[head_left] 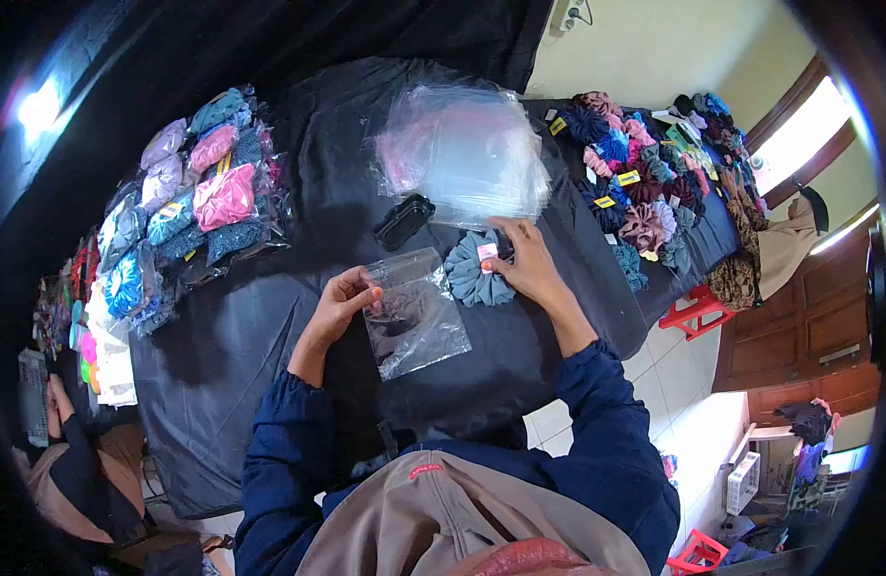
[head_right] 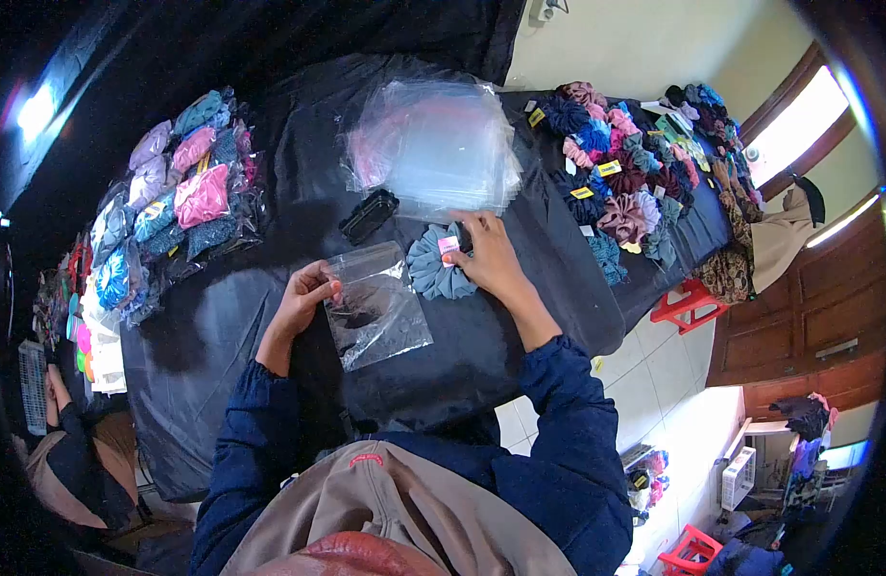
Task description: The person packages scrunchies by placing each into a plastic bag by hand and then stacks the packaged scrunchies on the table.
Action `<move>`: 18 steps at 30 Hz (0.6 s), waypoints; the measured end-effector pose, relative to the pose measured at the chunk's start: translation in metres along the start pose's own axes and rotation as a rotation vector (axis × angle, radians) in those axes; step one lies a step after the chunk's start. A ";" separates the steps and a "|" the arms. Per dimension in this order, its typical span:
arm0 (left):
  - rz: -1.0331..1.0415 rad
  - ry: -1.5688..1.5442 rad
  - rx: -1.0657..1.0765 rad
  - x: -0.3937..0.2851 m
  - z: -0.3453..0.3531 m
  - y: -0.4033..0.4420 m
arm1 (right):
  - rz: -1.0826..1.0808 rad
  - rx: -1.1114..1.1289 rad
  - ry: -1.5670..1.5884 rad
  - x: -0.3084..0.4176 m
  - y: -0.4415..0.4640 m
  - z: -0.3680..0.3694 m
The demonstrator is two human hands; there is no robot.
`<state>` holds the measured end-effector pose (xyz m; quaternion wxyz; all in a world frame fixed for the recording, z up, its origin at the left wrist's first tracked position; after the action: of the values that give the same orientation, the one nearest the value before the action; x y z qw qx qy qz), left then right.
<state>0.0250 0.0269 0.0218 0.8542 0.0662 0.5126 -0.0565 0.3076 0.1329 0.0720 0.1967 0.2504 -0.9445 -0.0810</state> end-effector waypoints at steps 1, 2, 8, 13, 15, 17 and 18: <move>-0.003 0.025 0.017 0.000 0.002 0.000 | -0.064 -0.133 -0.018 -0.001 0.000 0.001; -0.004 0.051 0.034 -0.001 0.004 0.000 | -0.064 -0.133 -0.016 -0.006 0.001 0.004; -0.040 0.091 0.048 -0.003 0.009 0.002 | 0.063 0.371 -0.111 -0.010 0.009 0.004; -0.045 0.061 0.057 -0.011 0.012 0.001 | -0.044 0.451 0.358 -0.018 0.011 -0.011; -0.031 0.073 0.083 -0.012 0.011 0.001 | -0.082 0.558 0.558 -0.019 0.013 -0.024; -0.038 0.139 0.131 -0.012 0.011 0.001 | 0.031 0.498 0.770 -0.023 0.015 -0.039; -0.040 0.138 0.129 -0.013 0.012 0.000 | 0.049 0.384 0.813 -0.017 0.017 -0.055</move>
<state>0.0291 0.0255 0.0393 0.8094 0.1144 0.5669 -0.1017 0.3359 0.1532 0.1212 0.5038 0.2713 -0.7940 0.2054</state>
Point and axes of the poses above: each hand's wrist, its own y-axis towards the middle knuckle, its own z-axis out of the palm, x = y × z, the point moved 3 cm from there along y, towards the middle knuckle, and after that the axes turned 12 degrees about -y, right-handed, at the moved point
